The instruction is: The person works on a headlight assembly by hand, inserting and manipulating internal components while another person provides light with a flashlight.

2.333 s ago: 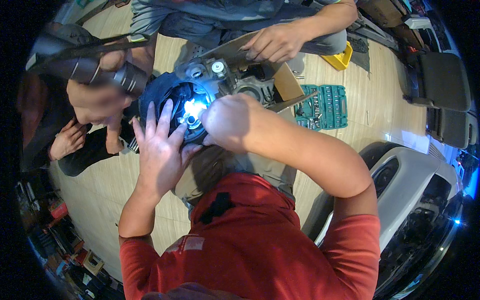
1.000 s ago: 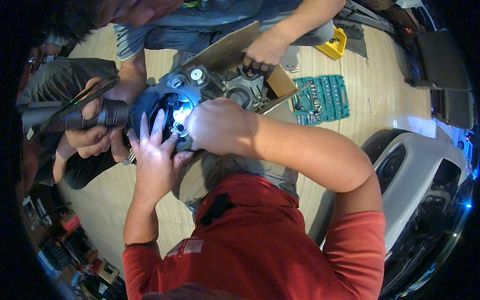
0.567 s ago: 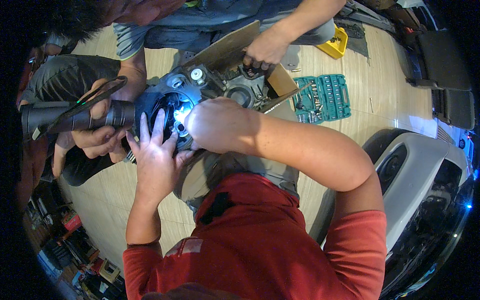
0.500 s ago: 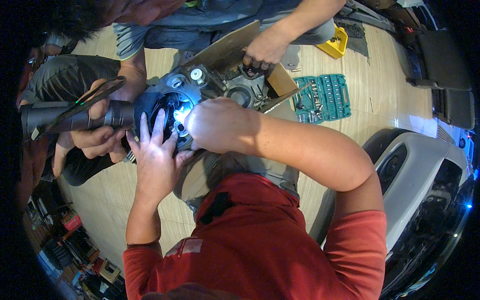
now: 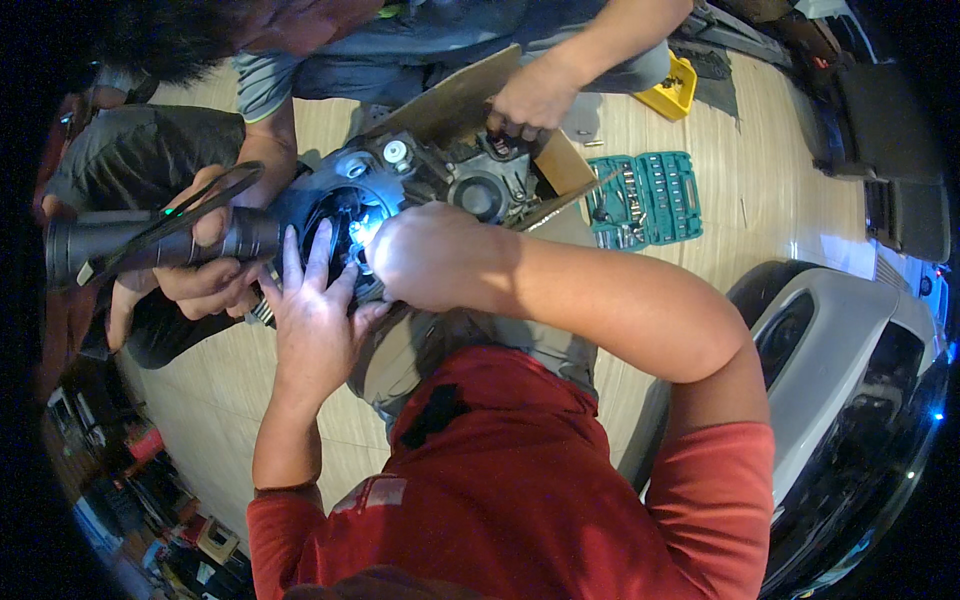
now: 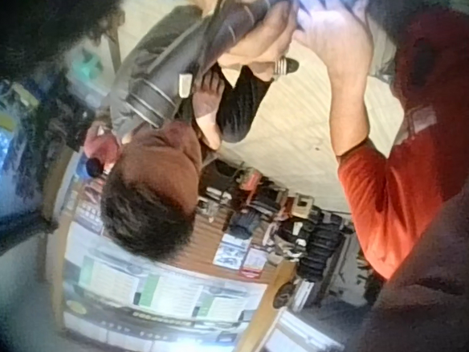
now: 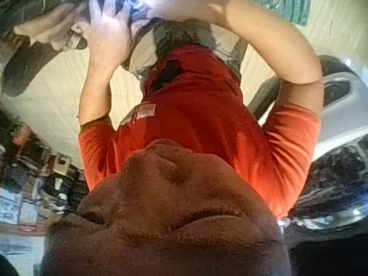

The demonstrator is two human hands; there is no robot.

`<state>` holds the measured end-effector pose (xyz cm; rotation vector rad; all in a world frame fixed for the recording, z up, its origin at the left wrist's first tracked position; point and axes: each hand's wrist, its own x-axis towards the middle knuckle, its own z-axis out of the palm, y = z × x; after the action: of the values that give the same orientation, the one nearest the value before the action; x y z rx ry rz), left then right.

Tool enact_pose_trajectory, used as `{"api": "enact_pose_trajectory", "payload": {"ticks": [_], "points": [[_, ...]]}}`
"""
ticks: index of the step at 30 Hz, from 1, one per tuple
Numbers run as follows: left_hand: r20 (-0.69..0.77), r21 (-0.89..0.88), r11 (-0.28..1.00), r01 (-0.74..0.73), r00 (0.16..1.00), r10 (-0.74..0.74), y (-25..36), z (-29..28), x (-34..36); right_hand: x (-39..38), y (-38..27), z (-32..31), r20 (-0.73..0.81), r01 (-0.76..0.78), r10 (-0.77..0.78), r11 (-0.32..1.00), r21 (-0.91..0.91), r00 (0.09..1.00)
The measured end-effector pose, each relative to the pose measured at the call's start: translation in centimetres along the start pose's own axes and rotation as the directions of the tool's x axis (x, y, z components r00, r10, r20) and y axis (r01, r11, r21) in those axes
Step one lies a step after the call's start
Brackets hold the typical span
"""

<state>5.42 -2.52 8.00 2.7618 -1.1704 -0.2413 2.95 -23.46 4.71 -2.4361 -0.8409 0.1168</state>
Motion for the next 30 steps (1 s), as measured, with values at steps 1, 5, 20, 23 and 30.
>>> {"api": "enact_pose_trajectory", "payload": {"ticks": [1,5,20,23,30], "points": [[-0.007,-0.006,1.000,0.008,1.000,-0.008,0.0,0.0,-0.1,0.0,-0.1,-0.1,0.034,-0.046,0.045,0.999,0.014,0.998],[-0.024,-0.026,1.000,-0.005,1.000,0.004,0.0,-0.1,-0.2,-0.2,-0.2,0.0,0.032,-0.109,0.109,0.994,0.009,0.994],[0.060,-0.072,0.996,-0.061,0.996,0.066,-1.2,-0.7,0.4,0.5,-0.9,-0.8,0.187,-0.234,0.228,0.972,0.009,0.955],[0.048,-0.087,0.993,-0.078,0.995,0.082,-1.5,-1.2,0.5,0.4,-0.8,-0.7,0.171,-0.233,0.228,0.972,0.013,0.959],[0.063,-0.291,0.953,0.086,0.996,-0.070,-3.4,-0.4,1.4,0.6,-0.3,-0.7,0.154,-0.209,0.198,0.976,0.063,0.968]]}}
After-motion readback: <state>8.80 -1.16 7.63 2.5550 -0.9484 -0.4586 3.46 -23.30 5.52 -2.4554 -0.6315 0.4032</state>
